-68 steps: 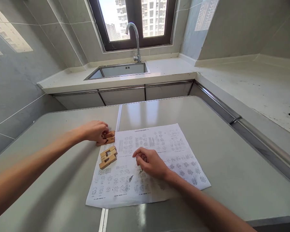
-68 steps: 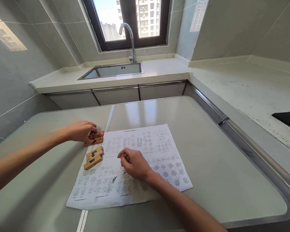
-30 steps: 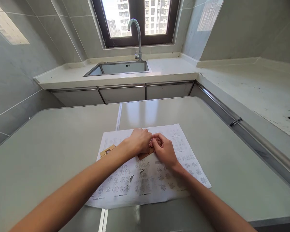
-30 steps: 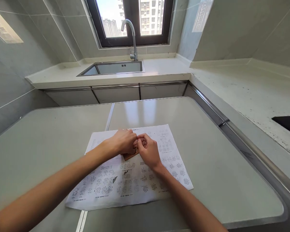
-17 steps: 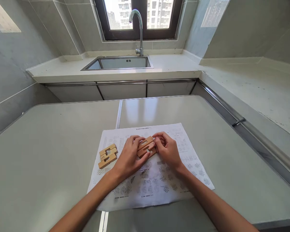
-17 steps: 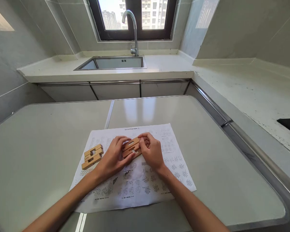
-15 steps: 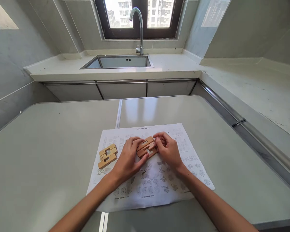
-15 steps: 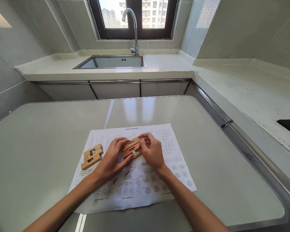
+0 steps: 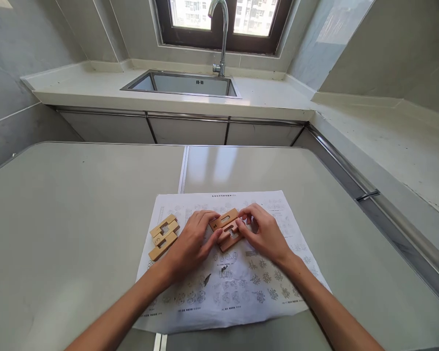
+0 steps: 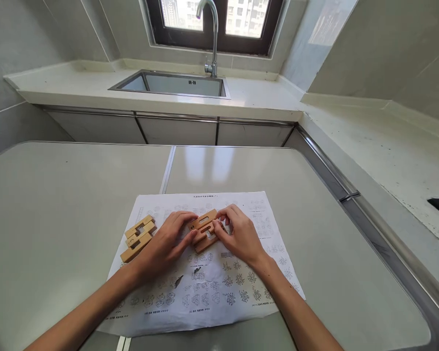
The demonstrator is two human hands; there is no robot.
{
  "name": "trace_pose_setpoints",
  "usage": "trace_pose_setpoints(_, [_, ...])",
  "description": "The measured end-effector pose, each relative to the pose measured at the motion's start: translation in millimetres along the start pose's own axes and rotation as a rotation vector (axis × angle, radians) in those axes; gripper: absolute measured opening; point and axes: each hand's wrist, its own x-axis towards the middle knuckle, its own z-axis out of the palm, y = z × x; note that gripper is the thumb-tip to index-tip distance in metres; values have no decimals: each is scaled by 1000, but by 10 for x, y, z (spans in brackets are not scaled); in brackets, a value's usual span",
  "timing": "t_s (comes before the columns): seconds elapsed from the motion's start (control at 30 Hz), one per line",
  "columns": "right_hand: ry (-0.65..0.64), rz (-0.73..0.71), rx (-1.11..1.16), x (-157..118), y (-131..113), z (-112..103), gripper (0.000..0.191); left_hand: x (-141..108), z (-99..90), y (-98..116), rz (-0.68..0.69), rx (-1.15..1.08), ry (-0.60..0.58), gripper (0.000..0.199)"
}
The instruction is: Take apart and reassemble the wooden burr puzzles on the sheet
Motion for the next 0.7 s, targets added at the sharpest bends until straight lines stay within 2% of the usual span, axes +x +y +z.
trace_pose_setpoints(0.2, [-100,-58,0,34,63,-124,8,6,-16,3,34,16,6,23])
trace_pose_setpoints(0.4, [-185,-84,14,33,109,-152,19,3,40,-18,28,47,72,21])
trace_pose_setpoints(0.7, [-189,-72,-75,30,145,-225,38,3,49,-52,34,62,77,20])
